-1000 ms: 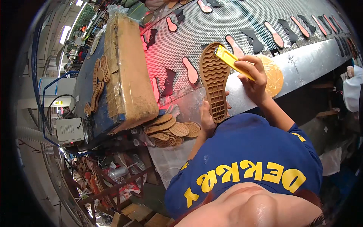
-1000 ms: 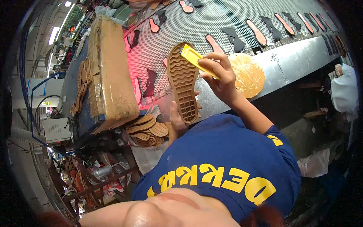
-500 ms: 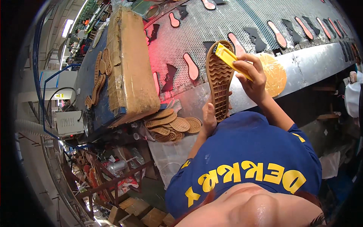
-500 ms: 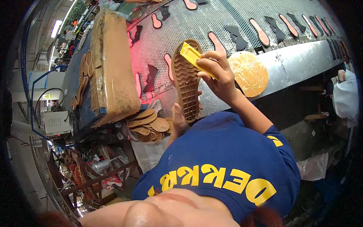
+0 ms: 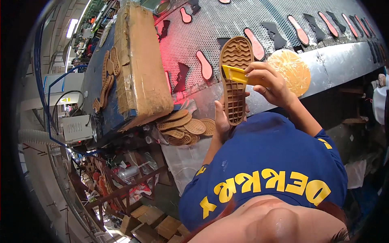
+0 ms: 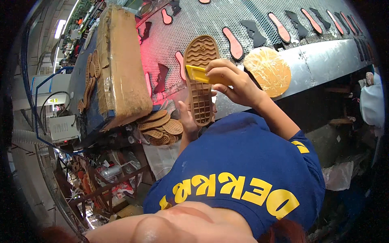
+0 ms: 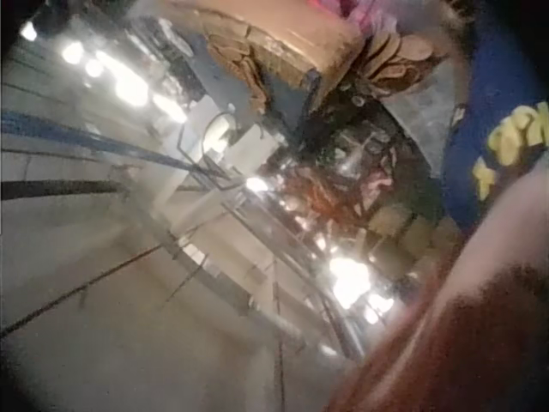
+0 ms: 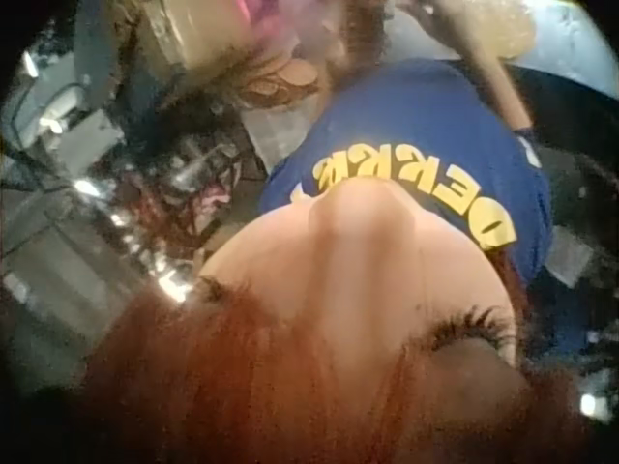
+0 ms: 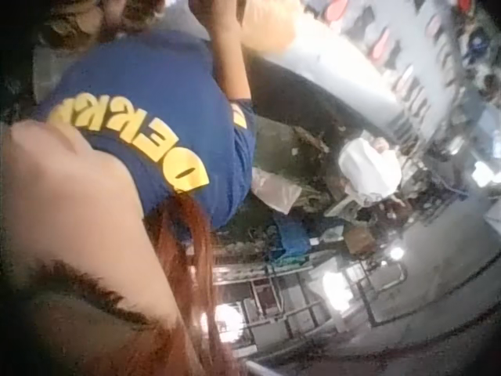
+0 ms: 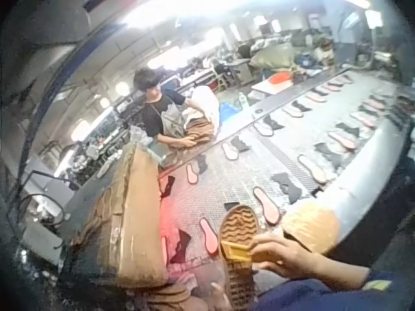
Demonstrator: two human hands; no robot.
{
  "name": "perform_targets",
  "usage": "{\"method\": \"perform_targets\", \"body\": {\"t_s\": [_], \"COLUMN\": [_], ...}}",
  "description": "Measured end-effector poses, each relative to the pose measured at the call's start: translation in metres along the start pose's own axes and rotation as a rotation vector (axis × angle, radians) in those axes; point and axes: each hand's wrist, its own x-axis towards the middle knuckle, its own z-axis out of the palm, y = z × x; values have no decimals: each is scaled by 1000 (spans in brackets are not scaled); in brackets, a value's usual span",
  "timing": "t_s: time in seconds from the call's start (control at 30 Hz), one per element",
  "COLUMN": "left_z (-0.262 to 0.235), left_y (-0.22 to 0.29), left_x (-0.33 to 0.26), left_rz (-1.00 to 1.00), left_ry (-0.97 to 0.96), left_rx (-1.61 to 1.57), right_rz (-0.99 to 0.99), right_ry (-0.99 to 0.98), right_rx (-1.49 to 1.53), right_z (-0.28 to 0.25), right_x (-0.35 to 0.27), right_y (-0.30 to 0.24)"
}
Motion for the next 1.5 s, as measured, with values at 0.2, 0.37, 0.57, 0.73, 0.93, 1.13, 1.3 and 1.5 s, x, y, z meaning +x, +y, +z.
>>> {"method": "perform_targets", "body": {"t_s": [0.2, 0.37, 0.57, 0.73, 0.93, 1.13, 1.3, 1.5], "left_z": [-1, -17, -15, -20, -38, -24, -1, -13], "left_y": [-2, -6, -8, -13, -14, -3, 16, 12], "left_x": [6, 17, 31, 34, 32, 36, 39, 40], "left_rz": [-32, -37, -17, -42, -48, -175, -330, -478], "left_ry": [88, 120, 273, 312, 61, 202, 365, -9], "left_rx": [-127, -279, -227, -274, -438, -352, -525, -361], "right_rz": [32, 63, 56, 57, 67, 91, 97, 160], "right_ry": [-95, -167, -212, -252, -310, -398, -487, -574], "right_rx": [7, 55, 103, 146, 193, 313, 439, 592], "right_z": [8, 17, 20, 20, 13, 3, -9, -24], "right_x": [-15, -28, -33, -39, -37, -31, -19, -1], "right_y": [-4, -5, -9, -8, -10, -3, 7, 17]}}
